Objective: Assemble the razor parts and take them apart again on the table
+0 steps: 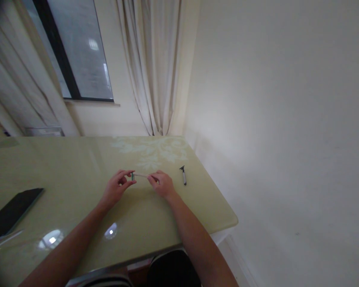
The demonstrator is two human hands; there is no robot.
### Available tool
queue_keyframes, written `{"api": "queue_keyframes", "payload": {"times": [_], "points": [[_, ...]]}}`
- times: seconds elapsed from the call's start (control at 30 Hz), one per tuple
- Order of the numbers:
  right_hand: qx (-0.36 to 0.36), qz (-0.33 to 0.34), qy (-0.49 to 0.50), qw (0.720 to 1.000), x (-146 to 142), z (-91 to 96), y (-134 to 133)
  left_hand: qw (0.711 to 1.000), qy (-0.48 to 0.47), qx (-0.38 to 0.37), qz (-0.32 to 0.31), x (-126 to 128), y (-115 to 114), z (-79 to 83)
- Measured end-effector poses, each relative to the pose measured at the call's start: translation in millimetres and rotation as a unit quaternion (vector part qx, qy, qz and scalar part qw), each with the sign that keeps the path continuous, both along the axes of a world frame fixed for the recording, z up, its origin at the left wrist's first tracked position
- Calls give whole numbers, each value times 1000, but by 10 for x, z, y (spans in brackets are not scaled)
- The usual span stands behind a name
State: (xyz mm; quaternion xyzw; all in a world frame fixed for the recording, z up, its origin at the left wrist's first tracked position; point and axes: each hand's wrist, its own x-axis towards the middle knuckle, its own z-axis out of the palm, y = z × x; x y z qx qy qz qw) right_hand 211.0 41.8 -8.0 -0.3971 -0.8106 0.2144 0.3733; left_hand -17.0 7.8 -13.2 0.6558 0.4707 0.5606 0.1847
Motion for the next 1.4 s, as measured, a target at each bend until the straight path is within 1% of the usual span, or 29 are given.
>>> {"api": "queue_keyframes", "payload": {"times": [0.1, 0.23, 0.37, 0.4, 0.5, 0.53, 0.67, 0.8, 0.93, 0.97, 1.1, 1.23, 1.33, 1.4], "points": [[-2, 15, 10, 1000, 7, -23, 21, 1000, -2, 5, 3, 1, 5, -9], [-3, -18, 19, 1000, 46, -25, 40, 1000, -2, 4, 1, 4, 7, -20], [8, 5, 25, 1000, 75, -16, 44, 1000, -6, -1, -10, 19, 7, -25], [10, 0, 18, 1000, 77, -14, 43, 1000, -8, -1, -12, 22, 7, -26], [19, -41, 2, 999, 73, -10, 37, 1000, -14, 3, -12, 26, 9, -31], [22, -43, 2, 999, 69, -10, 33, 1000, -15, 4, -12, 26, 10, -32], [25, -8, -4, 1000, 47, -8, 17, 1000, -8, -1, -11, 29, 10, -42], [21, -38, -12, 999, 49, 7, 12, 1000, -8, -4, -7, 34, 15, -51], [23, 6, -4, 1000, 33, 6, 1, 1000, -10, -18, -14, 35, 32, -67], [23, 4, -8, 1000, 25, 1, 0, 1000, -11, -21, -17, 32, 38, -74], [32, -39, -21, 999, 3, -15, 1, 999, -25, -28, -21, 9, 66, -105], [38, -11, -16, 999, 5, -20, 7, 999, -34, -30, -17, -6, 73, -106], [27, -41, -14, 999, 15, -19, 15, 999, -38, -25, -14, -10, 64, -98], [24, -40, -8, 999, 15, -19, 17, 999, -38, -27, -16, -12, 58, -96]]}}
